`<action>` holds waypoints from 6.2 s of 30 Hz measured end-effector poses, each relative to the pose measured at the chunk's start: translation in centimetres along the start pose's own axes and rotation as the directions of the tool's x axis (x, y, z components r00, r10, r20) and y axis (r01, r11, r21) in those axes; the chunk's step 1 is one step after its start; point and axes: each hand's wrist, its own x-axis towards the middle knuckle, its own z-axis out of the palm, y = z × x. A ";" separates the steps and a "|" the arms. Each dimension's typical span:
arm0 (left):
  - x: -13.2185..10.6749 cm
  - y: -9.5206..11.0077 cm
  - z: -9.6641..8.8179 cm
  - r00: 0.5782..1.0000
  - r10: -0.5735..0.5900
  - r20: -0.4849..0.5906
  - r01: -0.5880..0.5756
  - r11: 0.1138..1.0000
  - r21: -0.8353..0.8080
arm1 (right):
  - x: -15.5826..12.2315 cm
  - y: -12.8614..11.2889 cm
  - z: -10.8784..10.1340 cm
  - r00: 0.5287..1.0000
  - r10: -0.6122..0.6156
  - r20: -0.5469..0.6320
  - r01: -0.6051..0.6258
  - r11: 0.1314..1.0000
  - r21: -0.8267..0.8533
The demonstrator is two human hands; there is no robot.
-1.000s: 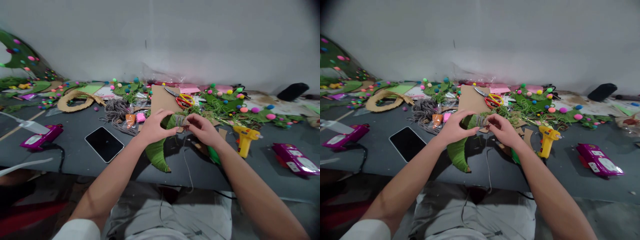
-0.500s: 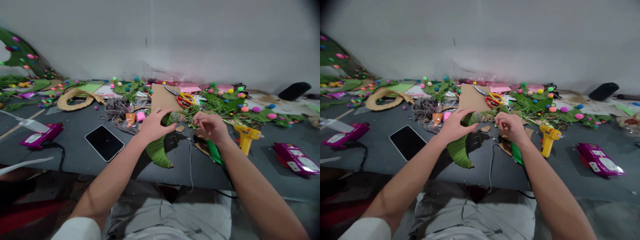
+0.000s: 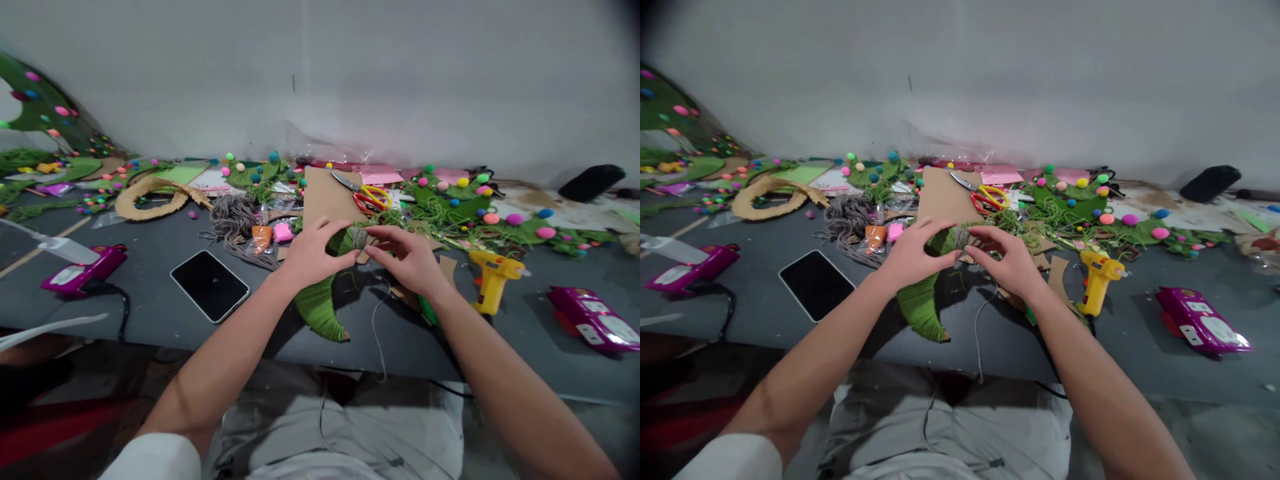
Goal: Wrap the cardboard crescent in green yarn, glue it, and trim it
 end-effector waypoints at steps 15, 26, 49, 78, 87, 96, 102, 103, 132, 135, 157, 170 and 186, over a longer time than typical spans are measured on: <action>0.0 0.1 0.1 0.997 0.071 0.014 -0.071 0.997 0.010 | -0.4 -0.3 0.6 0.999 -0.020 -0.027 0.020 1.000 0.017; 0.1 -0.3 0.2 0.993 0.107 0.047 -0.108 0.994 0.026 | -0.3 -0.5 0.5 0.991 -0.122 0.055 0.125 0.990 -0.064; 0.8 -1.7 0.9 0.995 -0.078 -0.058 0.072 0.992 -0.103 | -0.1 -0.9 -0.8 0.930 0.022 0.367 0.099 0.946 -0.308; -0.4 1.0 0.3 0.945 0.167 0.283 -0.170 0.985 -0.014 | 0.3 -0.4 -1.9 0.986 -0.120 0.113 0.151 0.933 -0.326; -0.5 1.1 0.0 0.978 0.188 0.091 -0.166 0.964 -0.206 | 0.6 0.1 -1.7 0.991 -0.045 0.128 0.054 0.996 -0.072; -0.1 0.6 0.4 0.995 -0.002 -0.101 -0.010 0.992 -0.122 | -0.3 -0.4 1.4 0.973 -0.022 0.228 0.057 0.988 -0.145; -0.2 0.5 0.2 0.999 -0.037 -0.032 0.037 0.999 -0.011 | -0.6 -1.3 0.6 0.958 -0.088 0.272 0.199 0.888 -0.415; -0.2 0.4 0.2 0.999 -0.042 -0.026 0.042 0.999 0.000 | -0.6 -1.4 0.4 0.956 -0.098 0.277 0.214 0.878 -0.429; -0.6 1.1 -0.4 0.957 0.219 0.192 -0.189 0.968 -0.164 | 0.6 -0.2 -2.8 0.969 -0.168 0.182 0.221 0.918 -0.330; -0.6 1.2 -0.5 0.968 0.217 0.128 -0.191 0.963 -0.192 | 0.5 0.1 -2.2 0.979 -0.120 0.164 0.158 0.957 -0.243; 0.0 -0.3 -0.1 0.997 -0.022 0.073 0.024 0.999 -0.031 | -1.1 -1.8 0.9 0.911 -0.199 0.361 0.376 0.759 -0.531; 0.2 -1.1 0.1 0.989 0.005 0.146 0.008 0.996 -0.087 | -1.0 -1.5 0.4 0.926 -0.231 0.297 0.344 0.842 -0.415; -0.3 0.4 0.0 0.959 0.117 0.257 -0.115 0.993 -0.020 | 0.1 -1.0 -1.8 0.951 -0.242 0.190 0.299 0.875 -0.381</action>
